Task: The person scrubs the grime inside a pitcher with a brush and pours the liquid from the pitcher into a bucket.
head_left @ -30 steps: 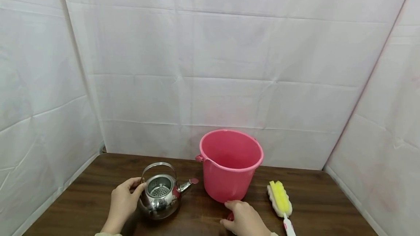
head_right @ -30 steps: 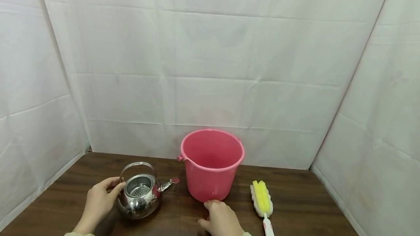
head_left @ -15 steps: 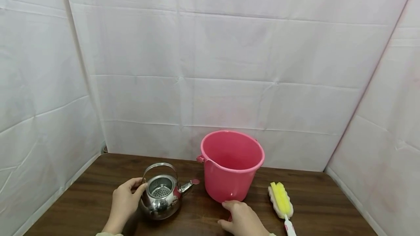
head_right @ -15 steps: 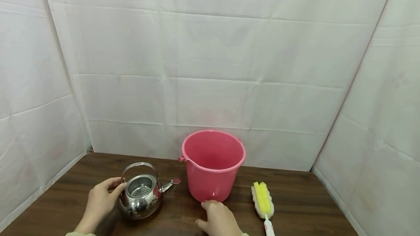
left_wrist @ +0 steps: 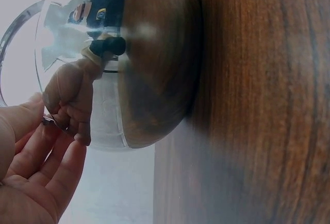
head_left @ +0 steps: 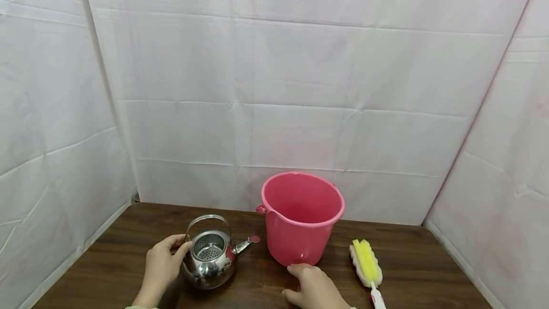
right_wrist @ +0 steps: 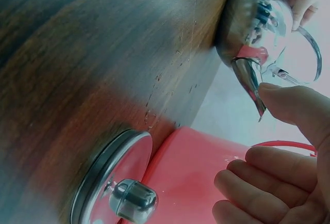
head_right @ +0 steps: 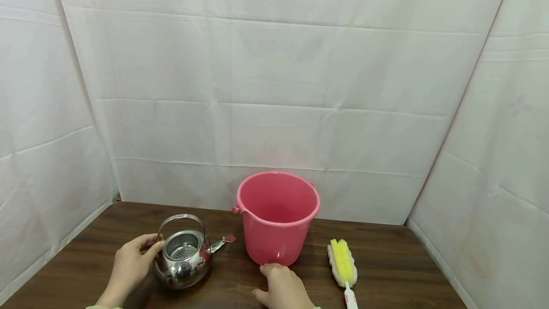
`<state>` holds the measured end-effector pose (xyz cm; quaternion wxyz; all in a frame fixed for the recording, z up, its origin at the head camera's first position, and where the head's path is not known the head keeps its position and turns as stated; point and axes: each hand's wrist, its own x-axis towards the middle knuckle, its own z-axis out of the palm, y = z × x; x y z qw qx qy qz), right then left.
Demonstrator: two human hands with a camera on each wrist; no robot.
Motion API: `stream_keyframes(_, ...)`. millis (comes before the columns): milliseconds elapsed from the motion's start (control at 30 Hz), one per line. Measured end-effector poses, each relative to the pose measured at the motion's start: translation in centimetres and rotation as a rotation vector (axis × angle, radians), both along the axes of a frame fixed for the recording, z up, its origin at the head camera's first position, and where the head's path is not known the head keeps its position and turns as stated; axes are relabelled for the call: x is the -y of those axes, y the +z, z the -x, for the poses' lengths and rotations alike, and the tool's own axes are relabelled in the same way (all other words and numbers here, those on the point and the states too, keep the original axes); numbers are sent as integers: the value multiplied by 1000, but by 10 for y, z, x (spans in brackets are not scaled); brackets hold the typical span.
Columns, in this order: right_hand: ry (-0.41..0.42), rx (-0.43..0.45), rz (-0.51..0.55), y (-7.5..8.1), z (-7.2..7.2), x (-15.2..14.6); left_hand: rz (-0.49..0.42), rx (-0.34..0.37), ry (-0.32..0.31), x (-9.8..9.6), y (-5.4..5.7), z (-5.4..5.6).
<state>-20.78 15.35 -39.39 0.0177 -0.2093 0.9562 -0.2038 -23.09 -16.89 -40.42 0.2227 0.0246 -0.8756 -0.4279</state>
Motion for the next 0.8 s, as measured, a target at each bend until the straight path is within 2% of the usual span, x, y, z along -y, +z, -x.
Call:
stream_keyframes(633, 49, -151, -5, -1, -4, 10, 38, -19, 13, 2, -1, 0)
stream_keyframes(800, 55, -146, -1, -2, -4, 12, 35, -13, 15, 2, -3, 0)
